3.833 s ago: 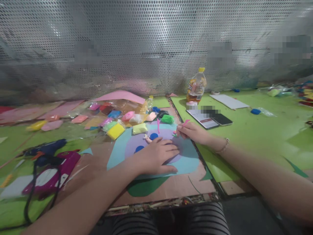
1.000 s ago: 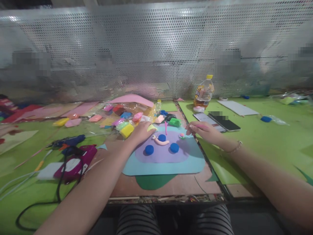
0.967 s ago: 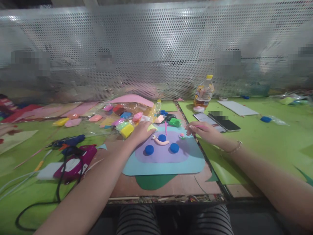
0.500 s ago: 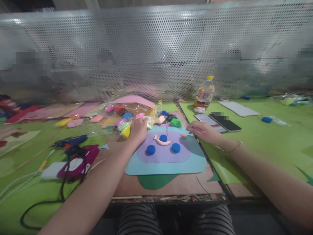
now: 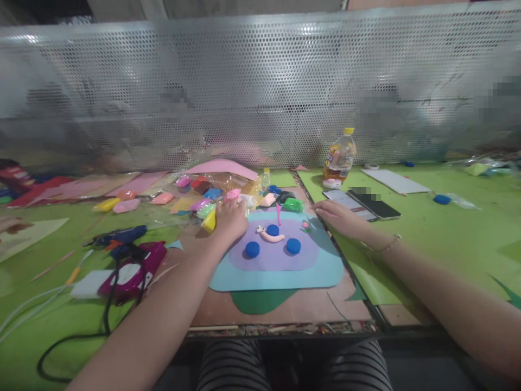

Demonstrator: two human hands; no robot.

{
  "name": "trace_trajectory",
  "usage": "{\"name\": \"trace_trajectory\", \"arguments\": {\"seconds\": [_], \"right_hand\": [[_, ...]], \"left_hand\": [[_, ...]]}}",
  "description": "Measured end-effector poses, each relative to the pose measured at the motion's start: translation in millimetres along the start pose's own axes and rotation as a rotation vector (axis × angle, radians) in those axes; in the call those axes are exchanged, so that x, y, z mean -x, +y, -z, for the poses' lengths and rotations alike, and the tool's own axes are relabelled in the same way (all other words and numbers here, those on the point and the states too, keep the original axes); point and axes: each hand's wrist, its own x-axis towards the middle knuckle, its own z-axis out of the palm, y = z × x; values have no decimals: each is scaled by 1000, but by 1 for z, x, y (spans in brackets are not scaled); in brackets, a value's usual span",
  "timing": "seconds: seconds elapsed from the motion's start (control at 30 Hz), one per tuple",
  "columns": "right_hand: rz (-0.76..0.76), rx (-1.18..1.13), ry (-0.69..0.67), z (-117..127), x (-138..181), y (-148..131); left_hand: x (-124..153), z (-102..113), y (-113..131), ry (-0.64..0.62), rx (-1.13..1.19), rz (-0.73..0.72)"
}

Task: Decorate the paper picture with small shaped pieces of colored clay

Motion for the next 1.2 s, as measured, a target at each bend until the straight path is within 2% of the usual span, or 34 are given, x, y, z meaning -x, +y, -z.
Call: {"name": "trace_trajectory", "arguments": {"seconds": [0.13, 0.3, 0.4, 0.6, 0.77, 1.0, 1.2], "right_hand": [[11, 31, -15, -2, 0, 4], [54, -84, -63, -3, 0, 3], [62, -61, -54, -4, -1, 6], [97, 76, -44, -5, -1, 11], [92, 70, -100, -3, 1, 2], [29, 37, -147, 0, 3, -1], [33, 66, -112, -1, 4, -5]], "left_hand": [[-1, 0, 4, -43, -32, 44], [-2, -6, 1, -49, -39, 13], [-2, -7, -1, -54, -29, -8], [-2, -5, -1, 44, -1, -36], [-2, -6, -1, 106, 19, -71], [-4, -10, -3, 51, 27, -83], [-7, -16, -5, -18, 108, -80]]}}
